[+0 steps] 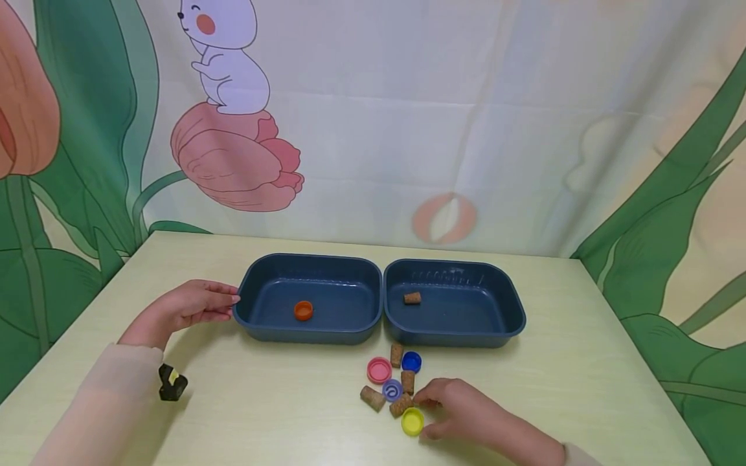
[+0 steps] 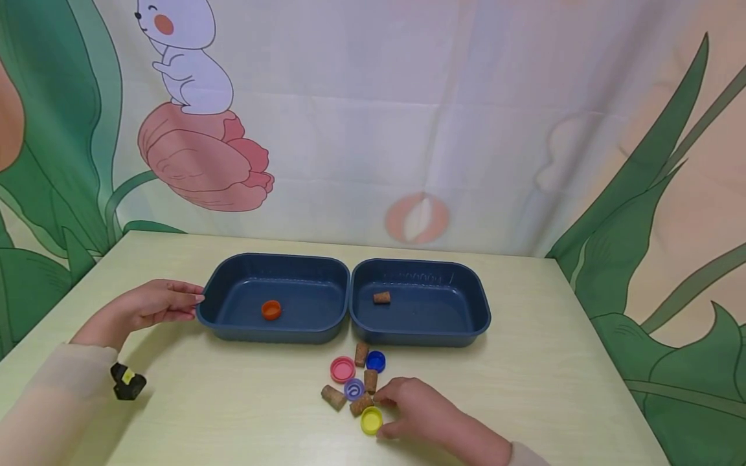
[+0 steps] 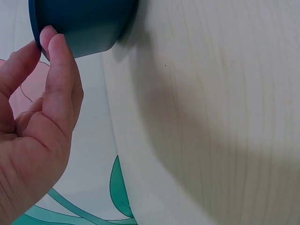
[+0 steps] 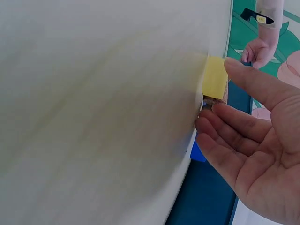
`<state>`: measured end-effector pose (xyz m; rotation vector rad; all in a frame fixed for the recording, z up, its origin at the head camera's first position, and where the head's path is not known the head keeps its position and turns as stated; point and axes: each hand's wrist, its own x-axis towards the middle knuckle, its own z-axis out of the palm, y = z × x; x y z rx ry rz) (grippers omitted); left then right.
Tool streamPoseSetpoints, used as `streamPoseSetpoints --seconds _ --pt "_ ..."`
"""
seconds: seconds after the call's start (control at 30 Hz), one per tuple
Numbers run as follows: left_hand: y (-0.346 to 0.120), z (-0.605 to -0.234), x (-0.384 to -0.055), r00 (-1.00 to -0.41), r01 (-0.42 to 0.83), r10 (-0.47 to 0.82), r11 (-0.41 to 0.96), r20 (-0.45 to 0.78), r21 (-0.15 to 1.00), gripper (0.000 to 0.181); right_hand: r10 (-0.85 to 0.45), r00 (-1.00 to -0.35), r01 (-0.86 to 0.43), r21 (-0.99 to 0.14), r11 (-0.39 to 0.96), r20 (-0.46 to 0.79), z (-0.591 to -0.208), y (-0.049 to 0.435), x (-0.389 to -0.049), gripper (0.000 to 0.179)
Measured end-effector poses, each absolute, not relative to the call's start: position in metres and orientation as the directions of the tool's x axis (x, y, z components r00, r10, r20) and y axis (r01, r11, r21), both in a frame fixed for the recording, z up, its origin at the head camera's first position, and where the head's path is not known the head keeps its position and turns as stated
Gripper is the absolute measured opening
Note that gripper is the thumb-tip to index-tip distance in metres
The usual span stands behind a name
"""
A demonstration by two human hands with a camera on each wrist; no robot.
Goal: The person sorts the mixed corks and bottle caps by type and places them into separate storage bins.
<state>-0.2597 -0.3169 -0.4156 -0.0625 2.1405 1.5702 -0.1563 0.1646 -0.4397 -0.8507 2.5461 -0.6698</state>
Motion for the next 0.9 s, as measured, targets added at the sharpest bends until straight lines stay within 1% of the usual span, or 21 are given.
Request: streamPoseSetpoints --seconds 0.4,0.9 --pt "-0.3174 -0.4163 -0.2592 -0.886 -0.305 0.241 0.339 -0.395 0.890 0.056 -0.625 -0.759 -0.472 -0.506 0.722 -0.183 -0.4441 0.1613 -0.1561 0.036" --pt "-0.3170 -0.4155 -0.2584 -0.886 -0.305 0.246 0.327 -0.392 0.894 0.056 -0.613 -0.761 -0.460 -0.488 0.742 -0.214 -0.4425 0.1598 -0.1572 0.032"
